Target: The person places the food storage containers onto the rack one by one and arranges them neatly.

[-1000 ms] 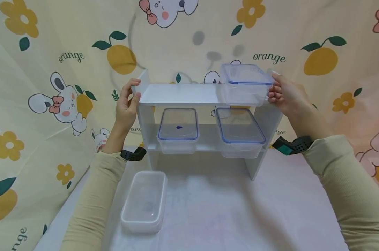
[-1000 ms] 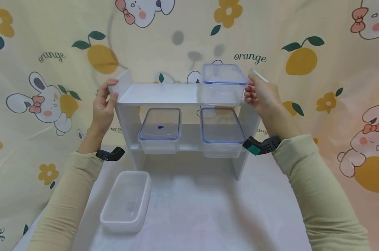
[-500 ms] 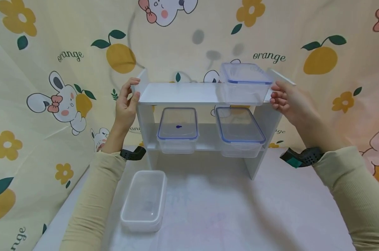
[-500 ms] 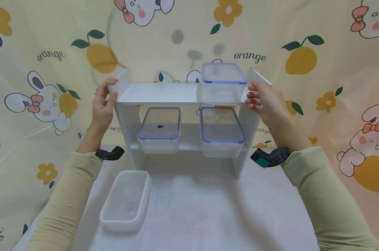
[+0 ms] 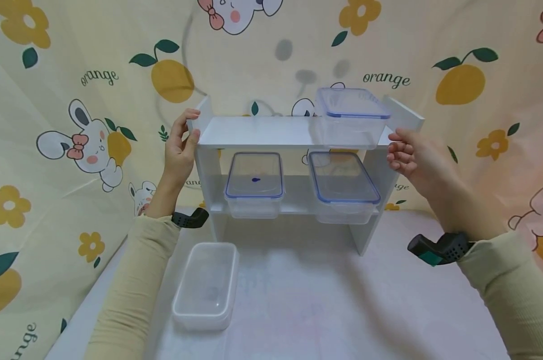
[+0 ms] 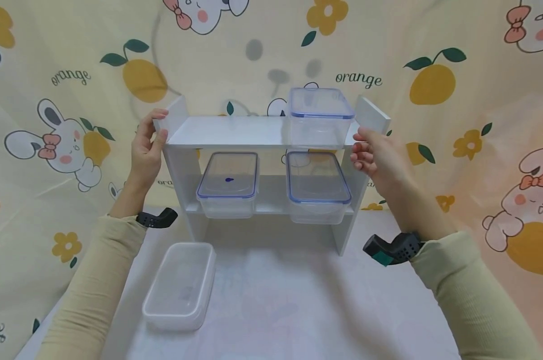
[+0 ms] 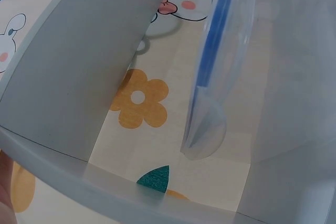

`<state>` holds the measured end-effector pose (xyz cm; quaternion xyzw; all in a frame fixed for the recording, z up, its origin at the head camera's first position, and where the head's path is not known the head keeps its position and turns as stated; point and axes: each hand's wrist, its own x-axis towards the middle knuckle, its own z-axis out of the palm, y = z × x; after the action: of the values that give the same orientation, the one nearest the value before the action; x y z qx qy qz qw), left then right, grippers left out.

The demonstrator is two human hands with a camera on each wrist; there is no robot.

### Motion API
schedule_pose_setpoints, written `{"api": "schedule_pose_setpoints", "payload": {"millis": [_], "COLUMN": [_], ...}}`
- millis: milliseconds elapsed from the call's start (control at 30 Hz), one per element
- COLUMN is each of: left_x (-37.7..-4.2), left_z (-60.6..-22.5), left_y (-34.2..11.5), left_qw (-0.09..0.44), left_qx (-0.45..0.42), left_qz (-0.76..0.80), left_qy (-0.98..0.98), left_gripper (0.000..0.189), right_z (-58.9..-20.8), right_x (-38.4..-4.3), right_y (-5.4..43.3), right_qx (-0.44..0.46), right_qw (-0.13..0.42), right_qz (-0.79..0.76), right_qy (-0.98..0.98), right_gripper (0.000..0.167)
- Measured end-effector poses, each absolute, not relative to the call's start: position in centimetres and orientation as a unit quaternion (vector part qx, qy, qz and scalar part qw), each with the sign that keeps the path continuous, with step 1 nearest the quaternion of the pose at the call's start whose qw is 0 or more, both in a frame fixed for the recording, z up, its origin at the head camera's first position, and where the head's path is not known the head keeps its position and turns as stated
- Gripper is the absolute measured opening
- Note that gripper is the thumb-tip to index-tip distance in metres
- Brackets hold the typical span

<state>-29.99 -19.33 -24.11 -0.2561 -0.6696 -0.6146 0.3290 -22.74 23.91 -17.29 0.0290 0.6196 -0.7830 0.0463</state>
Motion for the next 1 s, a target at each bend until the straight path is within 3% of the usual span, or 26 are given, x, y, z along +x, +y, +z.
{"api": "schedule_pose_setpoints", "payload": {"millis": [467, 1000], "left_x": [-29.8, -30.0], "left_z": [-24.1, -24.1], "left_y": [-19.3, -19.3], "left_qw": [0.325, 0.327], "left_qx": [-0.257, -0.257], "left_qz": [-0.622, -0.622], "left_qy": [-0.664, -0.663], "left_gripper": [0.028, 0.029], "right_z": [-19.5, -23.3], "right_x": [-20.9, -19.1], "right_y": [23.0, 20.5], "right_qx": [0.005, -0.152], "right_qw": [0.074, 0.107], "right_qz": [-0.799, -0.773], "right_qy": [0.597, 0.607], "right_gripper": [0.02, 0.021]}}
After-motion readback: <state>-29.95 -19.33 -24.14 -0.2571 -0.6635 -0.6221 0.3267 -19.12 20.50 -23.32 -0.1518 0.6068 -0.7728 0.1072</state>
